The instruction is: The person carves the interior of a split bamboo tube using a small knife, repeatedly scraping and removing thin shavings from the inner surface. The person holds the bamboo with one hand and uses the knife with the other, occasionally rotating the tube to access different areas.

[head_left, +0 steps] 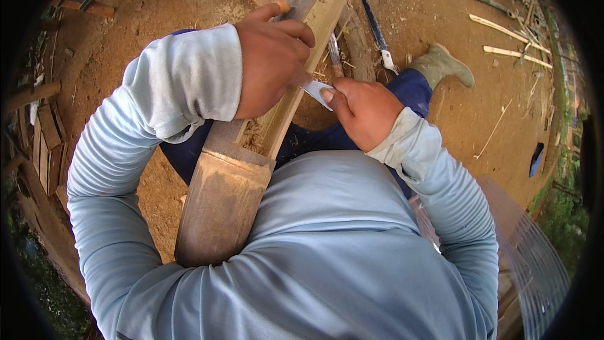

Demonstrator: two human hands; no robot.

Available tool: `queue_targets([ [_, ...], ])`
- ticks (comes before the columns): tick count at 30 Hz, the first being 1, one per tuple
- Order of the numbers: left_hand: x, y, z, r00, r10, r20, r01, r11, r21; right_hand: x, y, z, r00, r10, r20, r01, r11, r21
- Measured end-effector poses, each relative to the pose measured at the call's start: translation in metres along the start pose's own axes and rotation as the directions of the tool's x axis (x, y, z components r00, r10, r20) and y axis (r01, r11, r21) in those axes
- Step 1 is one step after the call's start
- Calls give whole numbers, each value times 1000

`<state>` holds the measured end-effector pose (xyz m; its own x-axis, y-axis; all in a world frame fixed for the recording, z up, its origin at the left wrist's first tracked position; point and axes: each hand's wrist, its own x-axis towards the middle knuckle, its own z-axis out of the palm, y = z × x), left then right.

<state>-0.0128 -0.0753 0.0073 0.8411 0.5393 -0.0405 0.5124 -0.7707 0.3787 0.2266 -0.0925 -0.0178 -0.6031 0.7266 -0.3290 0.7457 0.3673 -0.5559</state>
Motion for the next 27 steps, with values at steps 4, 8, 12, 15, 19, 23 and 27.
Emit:
queue_targets([
  [4, -2, 0, 1, 1000, 1, -23, -2, 1000, -9, 0, -3, -4, 1000, 12, 26, -12, 1000, 19],
  [8, -7, 4, 1, 1000, 1, -25, -2, 999, -37, -1, -14, -9, 992, 17, 124, -21, 1000, 24],
  [12, -17, 16, -2, 1000, 15, 6, -14, 989, -145, -16, -31, -3, 985, 21, 173, -24, 1000, 15],
  [15, -22, 17, -3, 1000, -9, -20, 7, 991, -137, -16, -34, -5, 985, 9, 173, -8, 1000, -5],
  [19, -21, 21, 2, 989, -68, -132, 61, 997, -54, -7, -23, -7, 996, 23, 86, -22, 1000, -6],
  [23, -8, 11, 5, 984, -81, -160, 100, 989, 112, 18, 7, -11, 999, 34, -39, -37, 997, -75],
  [27, -2, 11, -1, 991, -112, -71, 121, 983, 137, 24, 6, -13, 998, 52, -28, -55, 994, -99],
])
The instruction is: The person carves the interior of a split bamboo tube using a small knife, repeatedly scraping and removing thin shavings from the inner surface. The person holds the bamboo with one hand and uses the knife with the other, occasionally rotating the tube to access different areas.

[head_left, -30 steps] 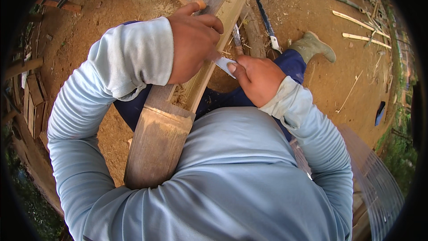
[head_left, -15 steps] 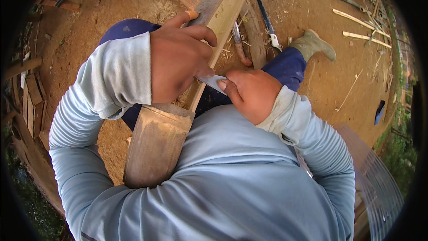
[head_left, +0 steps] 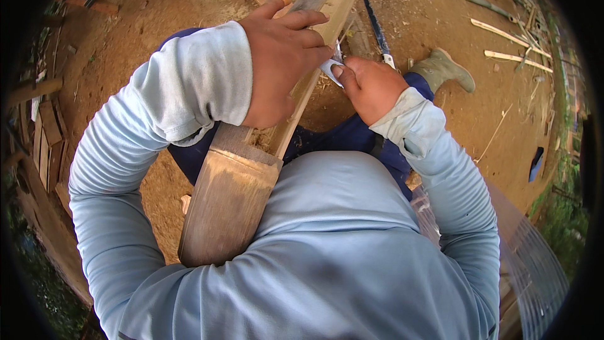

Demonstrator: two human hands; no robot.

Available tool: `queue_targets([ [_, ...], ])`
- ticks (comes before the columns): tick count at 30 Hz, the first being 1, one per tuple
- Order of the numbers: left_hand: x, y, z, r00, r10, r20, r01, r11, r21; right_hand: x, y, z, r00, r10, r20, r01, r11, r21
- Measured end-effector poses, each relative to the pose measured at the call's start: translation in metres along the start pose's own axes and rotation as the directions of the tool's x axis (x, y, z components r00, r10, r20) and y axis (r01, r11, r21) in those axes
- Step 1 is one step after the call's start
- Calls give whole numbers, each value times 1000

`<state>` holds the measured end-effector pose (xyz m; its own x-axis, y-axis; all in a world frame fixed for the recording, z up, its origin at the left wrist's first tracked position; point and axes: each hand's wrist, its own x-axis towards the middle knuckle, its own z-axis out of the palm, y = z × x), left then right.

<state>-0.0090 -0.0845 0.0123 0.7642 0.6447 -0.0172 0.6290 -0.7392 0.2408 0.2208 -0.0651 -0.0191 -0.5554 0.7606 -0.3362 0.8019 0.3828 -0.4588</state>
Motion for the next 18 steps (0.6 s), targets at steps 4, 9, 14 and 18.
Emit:
queue_targets([
  [4, -1, 2, 0, 1000, 6, 10, -5, 999, -32, -9, -11, 5, 998, -36, 47, 36, 999, -7],
  [9, -7, 2, 7, 996, 68, -62, -76, 988, -134, -19, -28, 4, 995, 2, 99, -3, 1000, 5],
  [14, -17, 7, 2, 994, 101, -39, -107, 974, -199, -32, -34, 11, 996, -17, 85, 17, 1000, -1],
  [18, -20, 7, 3, 991, 114, -65, -127, 963, -238, -36, -35, 13, 998, -39, 59, 37, 999, 28],
])
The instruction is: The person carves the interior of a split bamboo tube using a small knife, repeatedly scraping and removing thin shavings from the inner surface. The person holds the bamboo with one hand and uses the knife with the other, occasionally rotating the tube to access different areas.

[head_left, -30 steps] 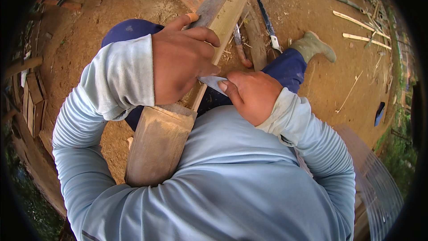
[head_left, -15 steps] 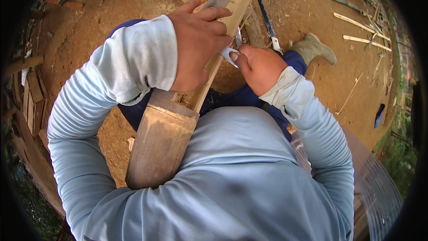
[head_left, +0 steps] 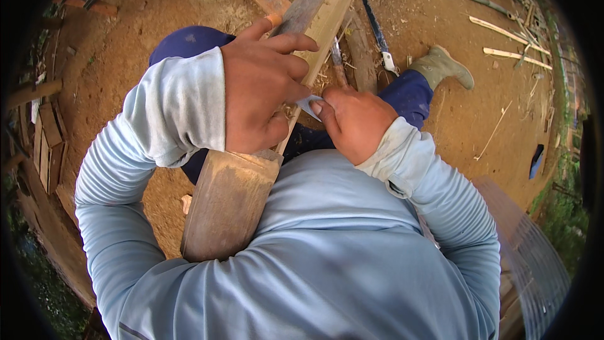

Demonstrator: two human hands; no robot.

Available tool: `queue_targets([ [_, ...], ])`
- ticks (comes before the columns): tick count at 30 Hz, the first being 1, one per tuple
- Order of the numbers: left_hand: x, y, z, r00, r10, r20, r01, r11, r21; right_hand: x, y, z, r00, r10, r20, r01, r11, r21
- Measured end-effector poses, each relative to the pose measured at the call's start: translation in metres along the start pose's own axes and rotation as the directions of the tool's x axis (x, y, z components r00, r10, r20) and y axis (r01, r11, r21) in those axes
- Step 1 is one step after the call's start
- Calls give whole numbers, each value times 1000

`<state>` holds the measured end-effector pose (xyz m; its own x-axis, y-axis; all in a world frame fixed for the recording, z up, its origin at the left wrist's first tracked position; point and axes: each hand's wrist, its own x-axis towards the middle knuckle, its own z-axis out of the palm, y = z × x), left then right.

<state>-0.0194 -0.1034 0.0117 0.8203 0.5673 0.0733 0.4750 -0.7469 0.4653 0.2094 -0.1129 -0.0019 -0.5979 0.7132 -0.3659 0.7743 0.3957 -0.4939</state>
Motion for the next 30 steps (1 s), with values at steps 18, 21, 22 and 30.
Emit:
queue_targets([
  [18, -9, 13, -8, 999, -15, 49, 18, 998, -55, -11, -9, 3, 998, 17, 56, -19, 999, 36],
  [21, -10, 13, -9, 998, -23, 65, 28, 996, -81, -14, -9, 6, 999, 7, 45, -11, 997, 81],
  [22, -11, 14, -10, 997, -23, 75, 30, 996, -88, -16, -12, 6, 998, 2, 66, -8, 995, 96],
  [30, -20, 25, -11, 997, -4, 71, 14, 990, -141, -24, -21, 3, 986, -26, 168, 12, 996, 83],
])
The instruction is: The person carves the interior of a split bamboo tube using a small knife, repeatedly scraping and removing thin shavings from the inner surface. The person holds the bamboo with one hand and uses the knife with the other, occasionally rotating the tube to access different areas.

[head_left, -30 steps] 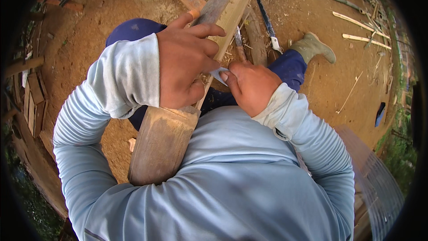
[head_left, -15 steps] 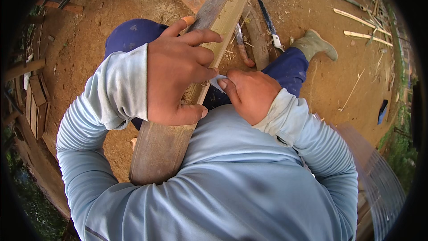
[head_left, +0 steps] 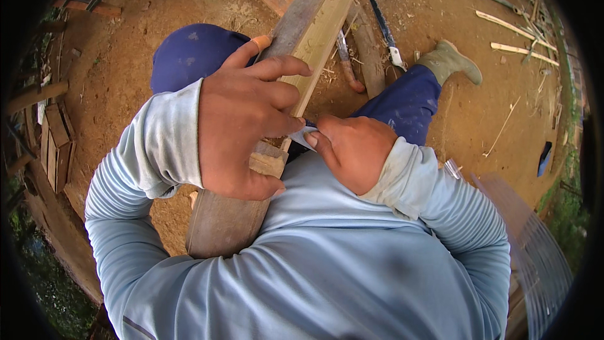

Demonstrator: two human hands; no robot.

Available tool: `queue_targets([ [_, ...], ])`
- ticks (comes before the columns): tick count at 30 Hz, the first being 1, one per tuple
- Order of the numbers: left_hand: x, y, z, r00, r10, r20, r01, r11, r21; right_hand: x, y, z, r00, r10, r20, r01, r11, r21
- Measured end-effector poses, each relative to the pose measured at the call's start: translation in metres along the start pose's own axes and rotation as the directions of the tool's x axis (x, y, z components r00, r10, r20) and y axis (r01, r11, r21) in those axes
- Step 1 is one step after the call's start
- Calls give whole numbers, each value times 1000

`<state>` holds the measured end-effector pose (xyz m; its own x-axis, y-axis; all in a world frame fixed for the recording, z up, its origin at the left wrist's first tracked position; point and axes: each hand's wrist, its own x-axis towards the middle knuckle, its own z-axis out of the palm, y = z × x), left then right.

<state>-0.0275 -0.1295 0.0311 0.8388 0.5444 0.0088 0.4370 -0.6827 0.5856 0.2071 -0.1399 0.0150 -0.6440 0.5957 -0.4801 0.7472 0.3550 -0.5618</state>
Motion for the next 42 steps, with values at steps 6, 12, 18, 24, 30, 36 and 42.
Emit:
queue_targets([
  [6, -5, 4, -1, 1000, 25, 12, -25, 999, -21, -7, 1, 8, 997, -83, -12, 83, 997, -4],
  [12, -9, 11, 0, 997, -71, -7, 71, 996, 51, -5, 8, 2, 997, -51, -57, 53, 998, 45],
  [18, 13, -6, -11, 999, -31, 23, 27, 986, 163, 21, 42, 1, 958, -12, -287, 22, 999, 32],
  [24, 49, -45, -7, 999, -34, 1, 33, 957, 288, 59, 85, -13, 896, 62, -440, -53, 998, 34],
  [30, 82, -76, -7, 987, -157, 31, 128, 890, 438, 89, 107, -28, 861, 133, -491, -131, 991, 38],
  [36, 121, -113, 7, 967, -237, -99, 254, 830, 496, 110, 122, -43, 872, 117, -475, -132, 991, 1],
  [42, 114, -98, -10, 972, -223, 69, 167, 870, 464, 94, 105, -38, 905, 113, -411, -103, 994, 47],
])
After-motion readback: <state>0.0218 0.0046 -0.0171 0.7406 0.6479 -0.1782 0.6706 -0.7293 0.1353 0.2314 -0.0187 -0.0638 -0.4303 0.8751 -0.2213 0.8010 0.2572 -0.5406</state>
